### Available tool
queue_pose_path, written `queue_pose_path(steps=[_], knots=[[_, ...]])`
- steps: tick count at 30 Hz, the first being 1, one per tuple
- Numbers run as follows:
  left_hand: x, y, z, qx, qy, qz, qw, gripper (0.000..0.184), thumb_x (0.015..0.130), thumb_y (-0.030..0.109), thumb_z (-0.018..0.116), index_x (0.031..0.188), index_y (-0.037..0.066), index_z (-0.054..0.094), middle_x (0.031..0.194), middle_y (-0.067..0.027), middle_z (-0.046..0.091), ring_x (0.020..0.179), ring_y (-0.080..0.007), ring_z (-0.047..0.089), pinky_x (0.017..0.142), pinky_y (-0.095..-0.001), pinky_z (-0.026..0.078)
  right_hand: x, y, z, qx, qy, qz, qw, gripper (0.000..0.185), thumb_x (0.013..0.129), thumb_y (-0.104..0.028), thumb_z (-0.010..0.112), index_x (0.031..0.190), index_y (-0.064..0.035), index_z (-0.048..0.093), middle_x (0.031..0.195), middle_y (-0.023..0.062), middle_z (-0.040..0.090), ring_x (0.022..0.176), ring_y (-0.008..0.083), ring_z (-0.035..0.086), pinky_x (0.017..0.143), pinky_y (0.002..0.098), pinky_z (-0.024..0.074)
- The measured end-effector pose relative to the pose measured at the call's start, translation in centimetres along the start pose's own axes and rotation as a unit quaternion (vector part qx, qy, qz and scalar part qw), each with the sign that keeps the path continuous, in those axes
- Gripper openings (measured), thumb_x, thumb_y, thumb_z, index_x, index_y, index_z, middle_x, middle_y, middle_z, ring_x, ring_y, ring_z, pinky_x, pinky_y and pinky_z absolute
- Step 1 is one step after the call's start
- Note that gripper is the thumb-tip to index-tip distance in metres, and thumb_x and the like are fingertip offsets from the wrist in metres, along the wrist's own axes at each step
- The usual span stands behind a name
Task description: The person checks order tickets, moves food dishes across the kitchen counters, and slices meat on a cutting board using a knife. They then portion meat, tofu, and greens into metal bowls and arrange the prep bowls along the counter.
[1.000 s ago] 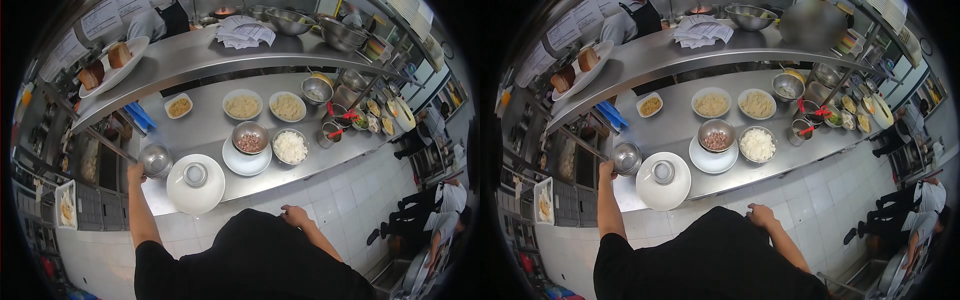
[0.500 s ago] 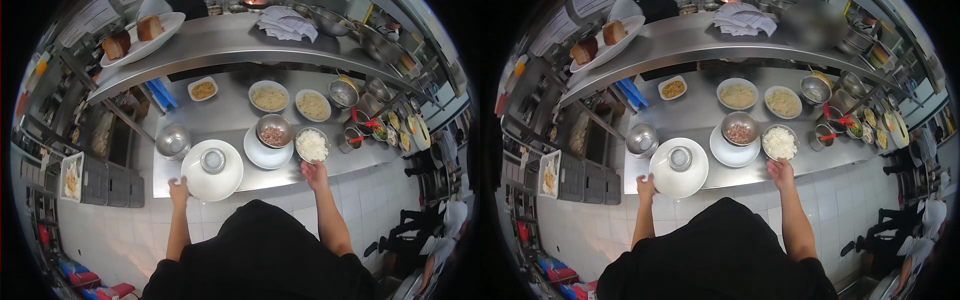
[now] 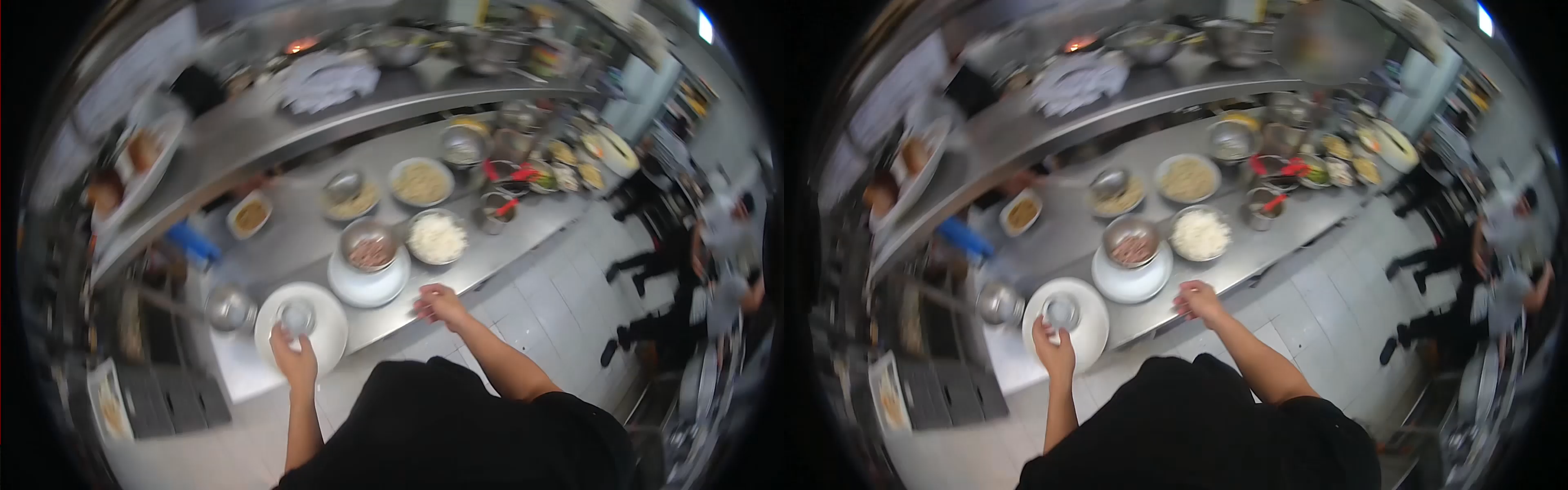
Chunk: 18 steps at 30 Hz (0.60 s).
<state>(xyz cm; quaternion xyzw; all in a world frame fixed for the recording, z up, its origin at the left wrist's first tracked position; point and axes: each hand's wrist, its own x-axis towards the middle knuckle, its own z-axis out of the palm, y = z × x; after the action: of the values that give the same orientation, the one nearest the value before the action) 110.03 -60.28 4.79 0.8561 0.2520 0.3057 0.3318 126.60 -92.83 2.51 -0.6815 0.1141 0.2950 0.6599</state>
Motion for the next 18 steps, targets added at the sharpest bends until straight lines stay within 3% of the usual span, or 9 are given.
queue_pose_path(steps=[2,4,5,7,8,9,11,15,18], knots=[[1.4,1.4,3.1,-0.088,-0.090,0.009,0.992,0.059,0.086,0.006,0.066,0.139,-0.002,0.043,0.106,-0.0146,0.060,0.098,-0.0253,0.061,0.083,-0.0362,0.051,-1.2,-3.6,-2.2,0.010,0.031,-0.065,0.997,0.027,0.099,-0.028,0.058,0.098,-0.0016,0.063,0.085,0.0107,0.072,0.062,0.0152,0.066,0.050,0.0301,0.0504],[2.1,2.2,6.0,-0.207,-0.195,-0.111,0.952,0.054,0.089,0.010,0.067,0.137,-0.001,0.045,0.102,-0.0114,0.060,0.087,-0.0194,0.062,0.073,-0.0324,0.052,-2.5,-9.1,-5.8,0.019,0.069,-0.155,0.985,0.038,0.101,-0.032,0.058,0.079,-0.0011,0.063,0.082,0.0127,0.072,0.060,0.0148,0.066,0.048,0.0289,0.0485],[2.6,3.4,6.9,-0.212,-0.212,-0.093,0.949,0.054,0.089,0.010,0.067,0.137,-0.001,0.045,0.102,-0.0114,0.060,0.087,-0.0194,0.062,0.073,-0.0324,0.052,-4.0,-13.2,-7.7,0.024,0.097,-0.212,0.972,0.043,0.101,-0.033,0.057,0.072,-0.0013,0.061,0.080,0.0136,0.072,0.060,0.0145,0.066,0.046,0.0283,0.0476],[3.6,6.2,8.1,-0.257,-0.284,-0.251,0.889,0.048,0.092,0.014,0.065,0.134,-0.001,0.046,0.098,-0.0091,0.060,0.078,-0.0159,0.061,0.060,-0.0294,0.051,-5.5,-20.1,-13.1,-0.018,0.152,-0.334,0.930,0.026,0.099,-0.028,0.061,0.095,-0.0022,0.064,0.088,0.0096,0.071,0.061,0.0138,0.066,0.045,0.0276,0.0480],[3.8,5.9,9.6,-0.264,-0.295,-0.252,0.883,0.050,0.092,0.015,0.065,0.136,0.000,0.044,0.099,-0.0104,0.060,0.075,-0.0162,0.062,0.053,-0.0296,0.050,-7.8,-24.3,-15.0,-0.044,0.181,-0.393,0.901,0.028,0.095,-0.021,0.065,0.117,-0.0038,0.060,0.092,0.0073,0.070,0.062,0.0145,0.067,0.046,0.0272,0.0488],[3.9,5.0,11.4,-0.248,-0.286,-0.247,0.892,0.051,0.092,0.018,0.065,0.137,0.004,0.044,0.105,-0.0100,0.061,0.078,-0.0181,0.063,0.055,-0.0310,0.050,-9.3,-28.0,-17.4,-0.056,0.215,-0.438,0.871,0.044,0.090,-0.016,0.068,0.131,-0.0037,0.054,0.093,0.0084,0.070,0.063,0.0153,0.068,0.047,0.0272,0.0497],[3.8,6.6,12.9,-0.249,-0.265,-0.286,0.887,0.061,0.092,0.018,0.066,0.144,0.002,0.037,0.106,-0.0137,0.061,0.077,-0.0198,0.063,0.054,-0.0312,0.052,-11.0,-35.2,-23.0,-0.072,0.241,-0.503,0.827,0.060,0.090,-0.025,0.072,0.140,-0.0035,0.047,0.101,0.0095,0.071,0.070,0.0147,0.069,0.049,0.0257,0.0505],[3.9,7.3,17.0,-0.246,-0.221,-0.350,0.876,0.077,0.090,0.024,0.069,0.152,0.008,0.025,0.119,-0.0203,0.059,0.081,-0.0251,0.066,0.053,-0.0344,0.053,-15.2,-49.0,-31.4,-0.080,0.357,-0.595,0.715,0.049,0.086,-0.010,0.065,0.132,0.0015,0.051,0.092,0.0103,0.070,0.062,0.0163,0.068,0.046,0.0287,0.0508],[4.1,8.1,19.8,-0.261,-0.119,-0.417,0.862,0.089,0.089,0.035,0.069,0.155,0.010,0.017,0.127,-0.0265,0.051,0.079,-0.0318,0.066,0.053,-0.0384,0.055,-17.1,-59.2,-37.1,-0.178,0.475,-0.594,0.625,0.048,0.088,-0.021,0.066,0.131,-0.0027,0.053,0.103,0.0095,0.071,0.073,0.0170,0.069,0.056,0.0308,0.0542]])
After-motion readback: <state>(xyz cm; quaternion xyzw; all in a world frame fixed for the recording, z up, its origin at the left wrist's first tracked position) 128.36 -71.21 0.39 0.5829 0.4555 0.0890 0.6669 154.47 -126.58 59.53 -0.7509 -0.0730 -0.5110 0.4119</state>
